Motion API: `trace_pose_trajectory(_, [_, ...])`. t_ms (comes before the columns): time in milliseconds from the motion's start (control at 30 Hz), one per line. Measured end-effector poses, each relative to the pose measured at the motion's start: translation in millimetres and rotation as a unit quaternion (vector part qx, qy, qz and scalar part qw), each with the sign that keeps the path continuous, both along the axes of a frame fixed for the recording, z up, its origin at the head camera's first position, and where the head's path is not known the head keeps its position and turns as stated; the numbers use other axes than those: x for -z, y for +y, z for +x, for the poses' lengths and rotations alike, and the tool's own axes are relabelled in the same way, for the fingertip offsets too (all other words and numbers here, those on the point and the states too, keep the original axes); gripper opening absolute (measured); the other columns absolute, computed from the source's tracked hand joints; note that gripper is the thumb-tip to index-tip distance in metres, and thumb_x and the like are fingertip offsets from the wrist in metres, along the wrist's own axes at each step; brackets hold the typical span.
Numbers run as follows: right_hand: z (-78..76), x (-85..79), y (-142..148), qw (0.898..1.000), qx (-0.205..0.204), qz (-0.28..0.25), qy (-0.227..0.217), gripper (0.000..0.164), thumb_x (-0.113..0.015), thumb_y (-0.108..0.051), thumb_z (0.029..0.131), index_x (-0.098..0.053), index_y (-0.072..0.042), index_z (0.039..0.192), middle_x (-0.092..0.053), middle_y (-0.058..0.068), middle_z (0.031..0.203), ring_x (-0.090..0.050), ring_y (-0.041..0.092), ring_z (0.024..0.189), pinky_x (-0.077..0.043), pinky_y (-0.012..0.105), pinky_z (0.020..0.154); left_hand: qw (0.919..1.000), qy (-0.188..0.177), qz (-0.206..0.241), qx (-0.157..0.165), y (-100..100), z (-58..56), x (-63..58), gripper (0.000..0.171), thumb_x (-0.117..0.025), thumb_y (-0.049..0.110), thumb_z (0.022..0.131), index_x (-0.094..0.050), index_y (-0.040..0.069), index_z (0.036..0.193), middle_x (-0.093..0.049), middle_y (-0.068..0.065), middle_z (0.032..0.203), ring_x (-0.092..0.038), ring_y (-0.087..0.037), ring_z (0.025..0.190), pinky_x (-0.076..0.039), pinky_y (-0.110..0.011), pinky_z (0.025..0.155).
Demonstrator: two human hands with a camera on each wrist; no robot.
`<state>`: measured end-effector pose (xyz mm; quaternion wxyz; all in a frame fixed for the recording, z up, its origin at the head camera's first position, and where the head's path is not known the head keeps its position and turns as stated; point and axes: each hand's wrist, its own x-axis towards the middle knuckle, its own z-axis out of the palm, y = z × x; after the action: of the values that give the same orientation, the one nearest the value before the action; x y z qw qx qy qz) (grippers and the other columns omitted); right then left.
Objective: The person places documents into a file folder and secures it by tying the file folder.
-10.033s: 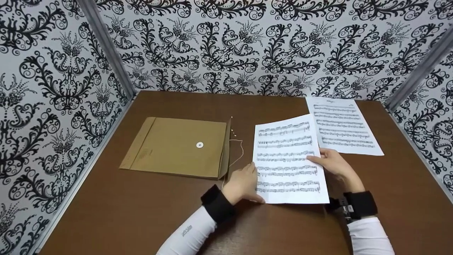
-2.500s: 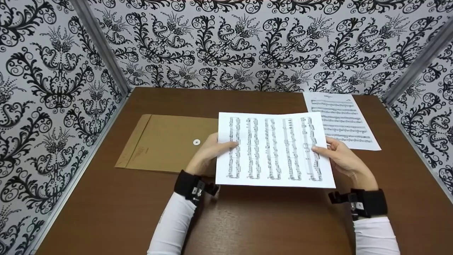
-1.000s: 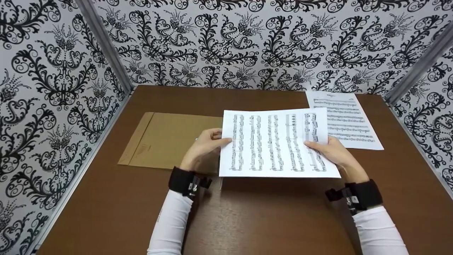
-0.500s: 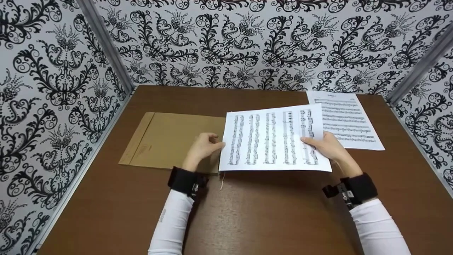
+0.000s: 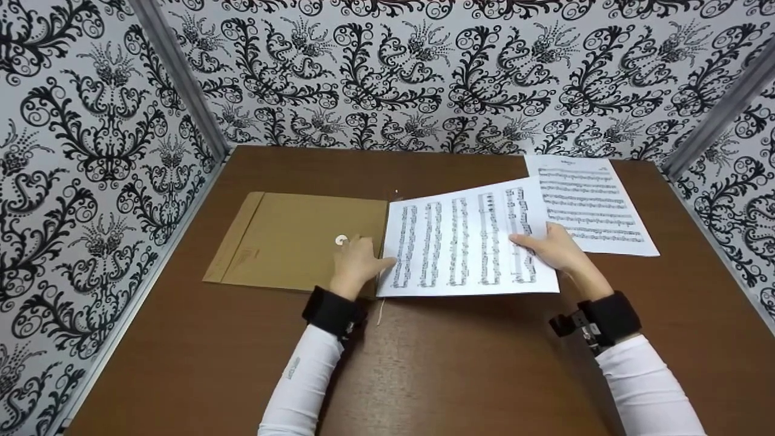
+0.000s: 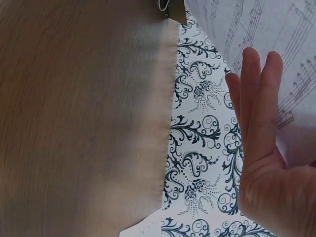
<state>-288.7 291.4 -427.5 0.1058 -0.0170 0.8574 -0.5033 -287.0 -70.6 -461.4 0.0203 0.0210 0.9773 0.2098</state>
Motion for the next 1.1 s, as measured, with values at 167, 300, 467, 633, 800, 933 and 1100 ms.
trace_pose_trajectory(167, [0.2,0.4,-1.4,1.0,-0.002,-0.002,-0.003,0.05,-0.064,-0.023,0.101,-0.052,0.011,0.135,-0.071,-0.013,0.076,-0.071,0.005,0.062,-0.061,0.026,0.059,0.9998,-0.012,-0.014,-0.011,4.4,0.2,3.6,0.065,-0.079,0.053,0.081,-0.072,-0.002,0.114,-0.061,-0.024,0.141,-0.06,-0.042,0.126,-0.054,-0.057,0.098])
trace_pose_trajectory(300, [-0.6,1.3,-3.0,1.0,-0.009,-0.004,-0.003,0.05,-0.064,-0.022,0.101,-0.052,0.011,0.135,-0.071,-0.013,0.077,-0.071,0.005,0.062,-0.061,0.026,0.059,0.9994,-0.012,-0.029,-0.016,6.6,1.1,5.3,0.067,-0.081,0.054,0.08,-0.071,-0.003,0.113,-0.058,-0.024,0.143,-0.059,-0.042,0.127,-0.056,-0.056,0.095])
trace_pose_trajectory(467, [-3.1,3.0,-5.4,1.0,-0.016,0.002,0.001,0.048,-0.064,-0.022,0.101,-0.053,0.012,0.133,-0.07,-0.013,0.074,-0.07,0.004,0.06,-0.06,0.024,0.057,0.9987,-0.006,-0.048,-0.017,8.3,2.6,6.4,0.07,-0.082,0.055,0.078,-0.07,-0.004,0.115,-0.058,-0.025,0.14,-0.059,-0.042,0.126,-0.058,-0.055,0.091])
trace_pose_trajectory(633, [-6.7,5.5,-8.1,1.0,-0.02,0.008,-0.004,0.049,-0.064,-0.023,0.1,-0.055,0.013,0.132,-0.07,-0.013,0.074,-0.07,0.004,0.059,-0.059,0.023,0.057,0.9983,-0.001,-0.057,-0.015,8.0,2.8,8.2,0.071,-0.083,0.055,0.077,-0.07,-0.004,0.114,-0.059,-0.024,0.137,-0.06,-0.04,0.124,-0.059,-0.054,0.09])
trace_pose_trajectory(800, [-9.8,7.6,-10.0,1.0,-0.016,0.01,-0.015,0.049,-0.064,-0.024,0.101,-0.056,0.012,0.133,-0.07,-0.012,0.074,-0.07,0.005,0.06,-0.059,0.023,0.058,0.9986,-0.011,-0.05,-0.013,6.1,2.2,7.0,0.069,-0.083,0.053,0.078,-0.07,-0.004,0.115,-0.059,-0.024,0.137,-0.06,-0.04,0.124,-0.058,-0.054,0.092])
trace_pose_trajectory(933, [-13.1,10.4,-10.4,1.0,-0.009,0.008,-0.019,0.049,-0.064,-0.025,0.101,-0.055,0.011,0.133,-0.07,-0.013,0.074,-0.07,0.005,0.06,-0.059,0.023,0.058,0.9986,-0.015,-0.049,-0.012,5.1,1.6,5.2,0.066,-0.083,0.052,0.079,-0.07,-0.003,0.114,-0.06,-0.023,0.137,-0.06,-0.04,0.124,-0.058,-0.054,0.093])
trace_pose_trajectory(1100, [-17.6,13.6,-10.9,1.0,-0.006,0.013,-0.021,0.052,-0.064,-0.025,0.101,-0.053,0.011,0.137,-0.069,-0.013,0.075,-0.069,0.003,0.061,-0.059,0.022,0.059,0.9988,-0.01,-0.047,-0.013,4.3,1.0,4.2,0.059,-0.083,0.049,0.08,-0.071,-0.002,0.108,-0.064,-0.022,0.133,-0.065,-0.04,0.117,-0.058,-0.054,0.092])
